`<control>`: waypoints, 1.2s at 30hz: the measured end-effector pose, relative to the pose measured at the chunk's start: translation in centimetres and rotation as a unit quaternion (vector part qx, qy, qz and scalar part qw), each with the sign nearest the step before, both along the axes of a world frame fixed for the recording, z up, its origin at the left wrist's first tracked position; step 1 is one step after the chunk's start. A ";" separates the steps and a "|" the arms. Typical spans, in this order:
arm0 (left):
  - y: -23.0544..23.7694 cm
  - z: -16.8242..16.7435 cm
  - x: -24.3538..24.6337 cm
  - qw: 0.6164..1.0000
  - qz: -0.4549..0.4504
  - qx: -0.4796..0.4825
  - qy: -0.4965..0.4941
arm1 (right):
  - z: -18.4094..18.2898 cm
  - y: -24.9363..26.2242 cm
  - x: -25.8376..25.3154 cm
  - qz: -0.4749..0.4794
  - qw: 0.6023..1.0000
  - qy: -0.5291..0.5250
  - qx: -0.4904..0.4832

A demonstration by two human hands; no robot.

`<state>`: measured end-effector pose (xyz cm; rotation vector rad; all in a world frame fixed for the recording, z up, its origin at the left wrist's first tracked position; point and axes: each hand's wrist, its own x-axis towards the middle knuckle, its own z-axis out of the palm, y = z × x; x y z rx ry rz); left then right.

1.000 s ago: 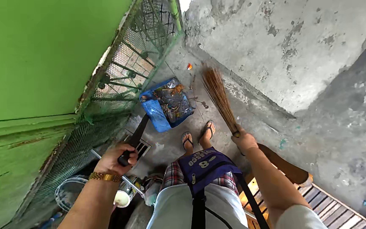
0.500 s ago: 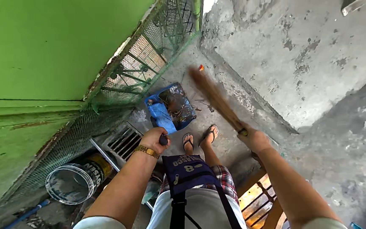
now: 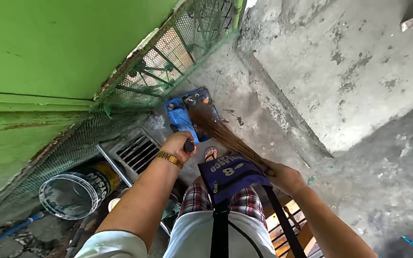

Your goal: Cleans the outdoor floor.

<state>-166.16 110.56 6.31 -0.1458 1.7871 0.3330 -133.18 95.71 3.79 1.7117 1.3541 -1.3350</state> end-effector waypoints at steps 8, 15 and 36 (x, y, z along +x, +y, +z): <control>-7.4 2.3 -16.6 0.982 0.128 0.020 -0.136 | 1.6 -1.2 3.4 -0.173 0.982 -0.033 0.062; -14.1 4.8 -21.6 0.972 0.182 0.044 -0.143 | -7.6 -0.7 -2.0 -0.293 0.954 -0.043 0.052; -18.0 2.9 -15.8 0.970 0.232 0.068 -0.007 | -2.4 -14.7 -9.0 -0.370 0.926 -0.072 0.007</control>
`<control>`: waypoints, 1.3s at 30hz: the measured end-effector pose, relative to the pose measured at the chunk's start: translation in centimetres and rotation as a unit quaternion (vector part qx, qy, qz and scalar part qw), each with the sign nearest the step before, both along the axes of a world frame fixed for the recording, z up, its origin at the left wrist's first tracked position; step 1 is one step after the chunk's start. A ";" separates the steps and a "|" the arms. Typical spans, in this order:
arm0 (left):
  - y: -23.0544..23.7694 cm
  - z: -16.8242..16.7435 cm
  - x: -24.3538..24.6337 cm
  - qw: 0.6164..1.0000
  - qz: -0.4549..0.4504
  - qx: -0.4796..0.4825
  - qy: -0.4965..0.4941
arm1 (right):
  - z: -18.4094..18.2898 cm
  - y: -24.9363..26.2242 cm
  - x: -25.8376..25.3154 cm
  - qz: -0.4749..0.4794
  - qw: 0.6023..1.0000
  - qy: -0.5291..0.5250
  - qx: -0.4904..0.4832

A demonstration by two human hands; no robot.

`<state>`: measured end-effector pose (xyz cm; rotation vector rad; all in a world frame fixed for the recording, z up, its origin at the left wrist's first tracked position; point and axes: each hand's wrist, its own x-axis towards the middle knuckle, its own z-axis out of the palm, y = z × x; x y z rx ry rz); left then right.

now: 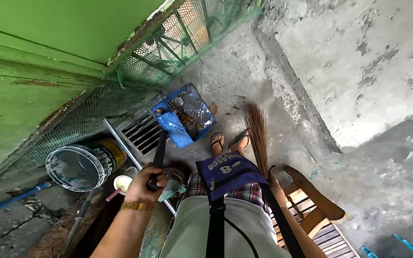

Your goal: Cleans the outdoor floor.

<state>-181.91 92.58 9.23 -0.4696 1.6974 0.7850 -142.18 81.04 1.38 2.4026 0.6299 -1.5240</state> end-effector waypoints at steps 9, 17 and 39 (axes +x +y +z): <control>-1.0 0.7 0.0 0.996 -0.030 -0.045 0.068 | -3.0 -1.6 -4.6 0.227 0.971 0.065 -0.048; 0.6 -2.8 4.9 0.988 -0.053 -0.084 0.117 | -2.2 -0.8 -4.9 0.391 0.909 0.082 0.117; -3.6 -0.1 0.5 0.989 -0.004 -0.094 0.116 | -10.0 -1.3 -7.4 0.326 0.937 0.100 -0.080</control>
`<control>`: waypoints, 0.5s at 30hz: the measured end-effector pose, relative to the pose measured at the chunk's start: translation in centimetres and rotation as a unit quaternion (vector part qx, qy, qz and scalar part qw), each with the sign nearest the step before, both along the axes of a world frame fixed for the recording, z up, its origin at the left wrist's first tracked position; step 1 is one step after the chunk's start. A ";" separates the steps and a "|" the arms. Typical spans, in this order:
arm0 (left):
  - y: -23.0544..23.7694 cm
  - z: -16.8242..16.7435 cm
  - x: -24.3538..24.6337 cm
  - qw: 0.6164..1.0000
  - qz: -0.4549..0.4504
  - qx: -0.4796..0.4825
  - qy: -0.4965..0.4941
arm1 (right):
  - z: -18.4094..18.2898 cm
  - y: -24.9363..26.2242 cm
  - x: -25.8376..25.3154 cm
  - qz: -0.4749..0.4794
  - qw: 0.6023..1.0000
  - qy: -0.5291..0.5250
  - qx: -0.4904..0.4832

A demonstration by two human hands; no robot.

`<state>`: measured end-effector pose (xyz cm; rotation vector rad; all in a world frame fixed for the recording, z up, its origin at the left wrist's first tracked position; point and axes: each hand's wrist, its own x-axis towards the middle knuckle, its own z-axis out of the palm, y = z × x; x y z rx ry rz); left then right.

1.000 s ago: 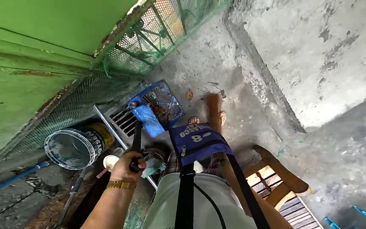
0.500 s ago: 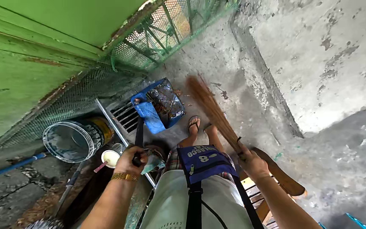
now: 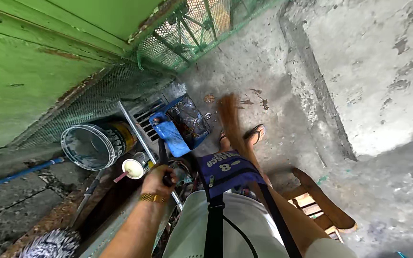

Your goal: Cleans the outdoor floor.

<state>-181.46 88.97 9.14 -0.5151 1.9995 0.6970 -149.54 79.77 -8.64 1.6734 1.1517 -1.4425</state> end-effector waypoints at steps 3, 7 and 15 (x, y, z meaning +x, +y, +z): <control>1.9 -1.8 2.8 1.000 -0.013 -0.022 0.012 | -2.0 -1.0 -1.5 0.053 0.995 0.076 0.044; 1.8 -1.7 1.7 1.000 0.004 -0.016 0.001 | 2.6 2.1 1.8 0.142 0.971 0.137 0.135; -2.7 -1.8 -5.7 0.998 0.016 0.010 -0.056 | 9.4 11.7 7.2 -0.011 0.994 -0.061 0.088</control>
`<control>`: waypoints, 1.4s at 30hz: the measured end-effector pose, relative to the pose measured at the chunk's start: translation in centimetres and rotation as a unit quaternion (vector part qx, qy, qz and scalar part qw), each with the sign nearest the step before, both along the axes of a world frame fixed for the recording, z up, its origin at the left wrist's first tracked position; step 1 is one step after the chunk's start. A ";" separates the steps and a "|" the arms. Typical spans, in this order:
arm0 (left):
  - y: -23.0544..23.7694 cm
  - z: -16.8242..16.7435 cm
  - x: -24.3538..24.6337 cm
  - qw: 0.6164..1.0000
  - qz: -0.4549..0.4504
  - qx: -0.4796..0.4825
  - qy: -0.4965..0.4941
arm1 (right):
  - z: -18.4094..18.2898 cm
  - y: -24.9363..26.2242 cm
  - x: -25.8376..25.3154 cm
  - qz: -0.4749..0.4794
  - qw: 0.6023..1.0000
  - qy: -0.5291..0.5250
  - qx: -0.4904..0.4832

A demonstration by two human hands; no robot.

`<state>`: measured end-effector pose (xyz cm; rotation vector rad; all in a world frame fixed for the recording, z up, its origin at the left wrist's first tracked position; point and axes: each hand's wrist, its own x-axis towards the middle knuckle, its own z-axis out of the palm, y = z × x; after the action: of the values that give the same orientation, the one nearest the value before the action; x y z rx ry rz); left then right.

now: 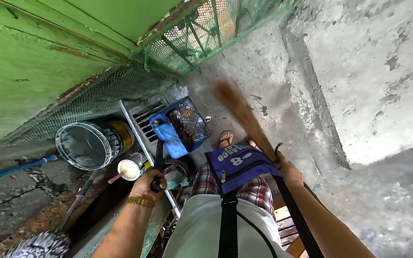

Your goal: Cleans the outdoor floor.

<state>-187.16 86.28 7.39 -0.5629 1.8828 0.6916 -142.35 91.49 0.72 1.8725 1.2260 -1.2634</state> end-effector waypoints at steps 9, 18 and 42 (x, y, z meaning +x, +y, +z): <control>-1.7 -0.4 -4.0 0.997 0.046 0.002 -0.057 | -11.5 7.5 -5.6 -0.091 0.995 0.049 0.001; -1.7 0.0 -6.3 0.995 0.064 0.026 -0.068 | 0.9 6.5 -2.5 -0.072 0.977 0.195 -0.042; -1.3 0.2 -7.5 0.995 0.045 -0.001 -0.088 | 3.4 9.3 -0.9 -0.261 0.958 0.117 -0.019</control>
<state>-194.63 84.98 7.57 -0.6911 1.7022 0.6770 -143.21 100.78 4.08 2.1468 0.8247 -1.8136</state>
